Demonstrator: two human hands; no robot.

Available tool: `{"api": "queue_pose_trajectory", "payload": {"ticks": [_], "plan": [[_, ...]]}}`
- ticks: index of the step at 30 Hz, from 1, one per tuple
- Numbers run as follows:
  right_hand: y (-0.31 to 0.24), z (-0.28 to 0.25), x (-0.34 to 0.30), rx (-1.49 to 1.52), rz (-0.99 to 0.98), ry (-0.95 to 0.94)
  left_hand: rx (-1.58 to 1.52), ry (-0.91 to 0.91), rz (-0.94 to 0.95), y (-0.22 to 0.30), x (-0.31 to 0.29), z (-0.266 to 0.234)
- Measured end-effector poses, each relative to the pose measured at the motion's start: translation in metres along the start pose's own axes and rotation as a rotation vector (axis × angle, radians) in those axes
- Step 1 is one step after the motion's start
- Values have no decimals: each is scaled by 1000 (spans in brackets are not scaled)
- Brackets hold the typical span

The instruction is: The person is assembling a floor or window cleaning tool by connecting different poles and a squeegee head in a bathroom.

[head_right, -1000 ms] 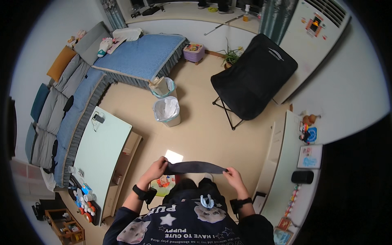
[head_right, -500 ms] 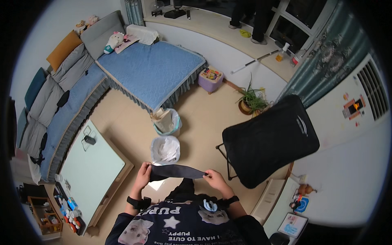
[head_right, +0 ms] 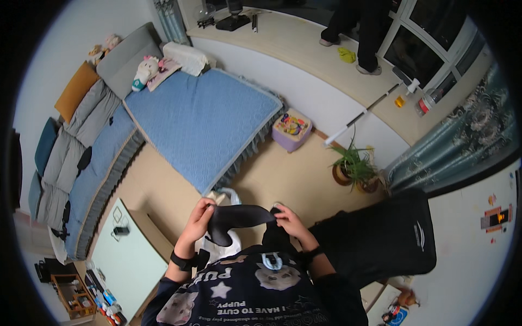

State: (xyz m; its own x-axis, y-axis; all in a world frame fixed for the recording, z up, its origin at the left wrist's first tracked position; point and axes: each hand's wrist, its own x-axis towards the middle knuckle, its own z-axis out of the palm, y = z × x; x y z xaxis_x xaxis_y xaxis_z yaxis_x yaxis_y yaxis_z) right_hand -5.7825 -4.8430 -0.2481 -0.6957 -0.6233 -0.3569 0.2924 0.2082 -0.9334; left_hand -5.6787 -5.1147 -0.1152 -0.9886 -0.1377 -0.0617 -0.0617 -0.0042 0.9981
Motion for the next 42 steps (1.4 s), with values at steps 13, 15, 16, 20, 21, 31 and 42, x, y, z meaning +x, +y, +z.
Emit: {"api": "queue_pose_trajectory", "payload": {"ticks": [13,15,16,20,21,31,42], "plan": [[-219,-74,321,-60,101,-73,-61,505,-9,40,222,-94],[-194,-86,367,-134,138,-148,-57,569,48,40,255,-115],[-191,-92,389,-141,119,-142,-61,575,52,36,272,-128],[-210,-129,458,-167,201,-41,-56,598,29,34,355,-173],[-215,-137,474,-182,200,-24,-47,610,28,37,369,-181],[-325,-174,702,-265,168,73,151,810,62,58,497,-277],[-391,-241,1117,-676,-41,388,291,981,-194,9,666,-361]]}}
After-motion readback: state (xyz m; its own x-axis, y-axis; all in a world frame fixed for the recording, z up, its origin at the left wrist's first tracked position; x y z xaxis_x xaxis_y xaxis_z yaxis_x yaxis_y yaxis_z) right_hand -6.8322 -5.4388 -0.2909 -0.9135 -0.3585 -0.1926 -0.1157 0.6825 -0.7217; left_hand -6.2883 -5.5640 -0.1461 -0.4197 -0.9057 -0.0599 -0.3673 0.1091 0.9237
